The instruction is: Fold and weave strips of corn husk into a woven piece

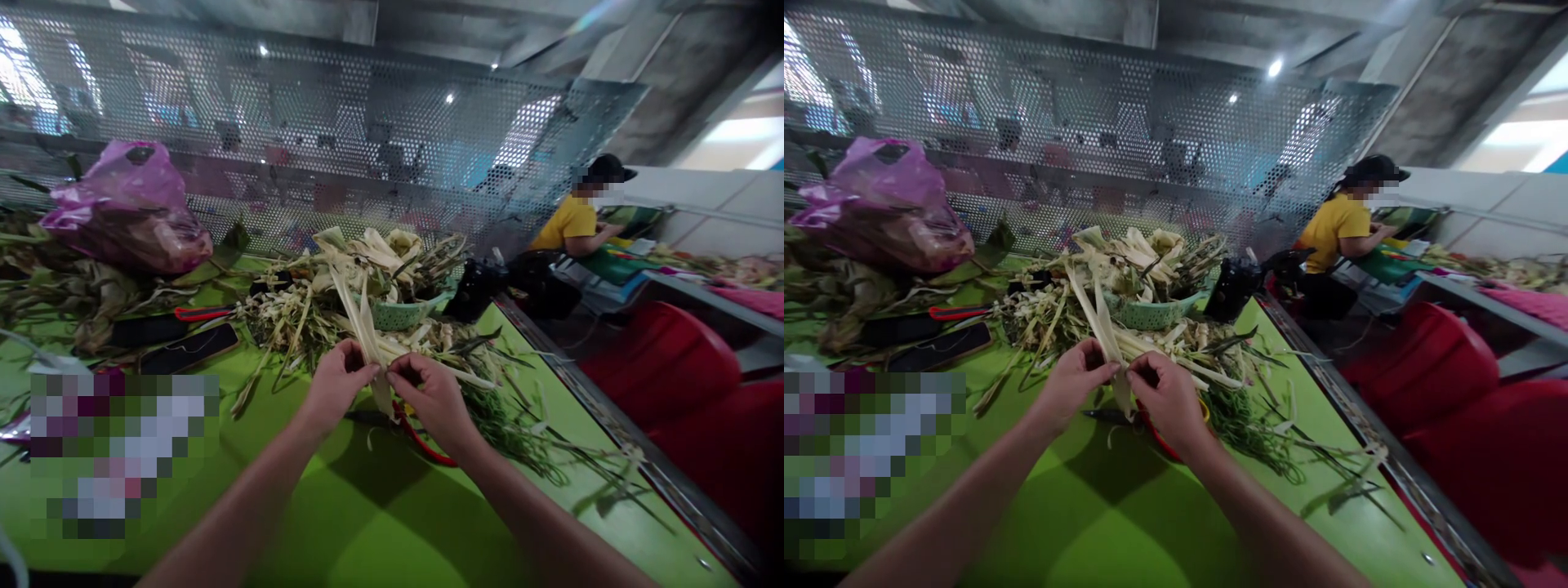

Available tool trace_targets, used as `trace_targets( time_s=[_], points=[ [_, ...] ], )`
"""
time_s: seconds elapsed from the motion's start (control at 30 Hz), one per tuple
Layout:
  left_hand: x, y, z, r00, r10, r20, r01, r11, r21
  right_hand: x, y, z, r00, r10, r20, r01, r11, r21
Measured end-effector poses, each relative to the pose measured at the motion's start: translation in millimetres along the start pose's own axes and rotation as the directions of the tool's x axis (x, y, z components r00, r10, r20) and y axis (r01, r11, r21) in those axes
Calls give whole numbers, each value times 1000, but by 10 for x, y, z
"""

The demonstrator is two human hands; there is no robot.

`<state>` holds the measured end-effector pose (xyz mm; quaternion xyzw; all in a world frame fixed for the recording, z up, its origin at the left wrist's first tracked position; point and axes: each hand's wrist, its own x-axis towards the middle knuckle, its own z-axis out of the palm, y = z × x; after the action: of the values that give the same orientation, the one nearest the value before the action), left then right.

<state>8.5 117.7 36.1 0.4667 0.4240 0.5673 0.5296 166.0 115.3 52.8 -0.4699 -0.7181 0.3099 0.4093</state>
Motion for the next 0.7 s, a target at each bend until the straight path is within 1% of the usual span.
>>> trace_targets(
  time_s=[0.1, 0.17, 0.27, 0.37, 0.5, 0.63, 0.7],
  points=[
    [18, -15, -4, 999, 27, 20, -26, 1000, -11, 6, -5, 15, 998, 47, 38, -50, 995, 84],
    [27, -25, -8, 999, 25, 42, -24, 999, -30, 16, -14, 22, 992, 101, 75, -112, 980, 166],
    [28, -31, -6, 998, 29, 55, -27, 999, -40, 34, -26, 22, 971, 175, 162, -220, 922, 318],
    [18, -21, 7, 998, 39, 52, -39, 999, -15, 45, -28, 16, 951, 197, 237, -286, 853, 436],
    [14, -10, 10, 999, 40, 36, -41, 999, 26, 42, -34, 13, 942, 196, 274, -311, 815, 489],
    [17, 17, -30, 996, 73, -41, -72, 997, 25, 10, -96, -1, 936, 156, 314, -302, 814, 496],
    [9, 49, -53, 995, 70, -64, -70, 998, 4, -12, -135, -19, 944, 134, 302, -278, 817, 505]
  ],
)
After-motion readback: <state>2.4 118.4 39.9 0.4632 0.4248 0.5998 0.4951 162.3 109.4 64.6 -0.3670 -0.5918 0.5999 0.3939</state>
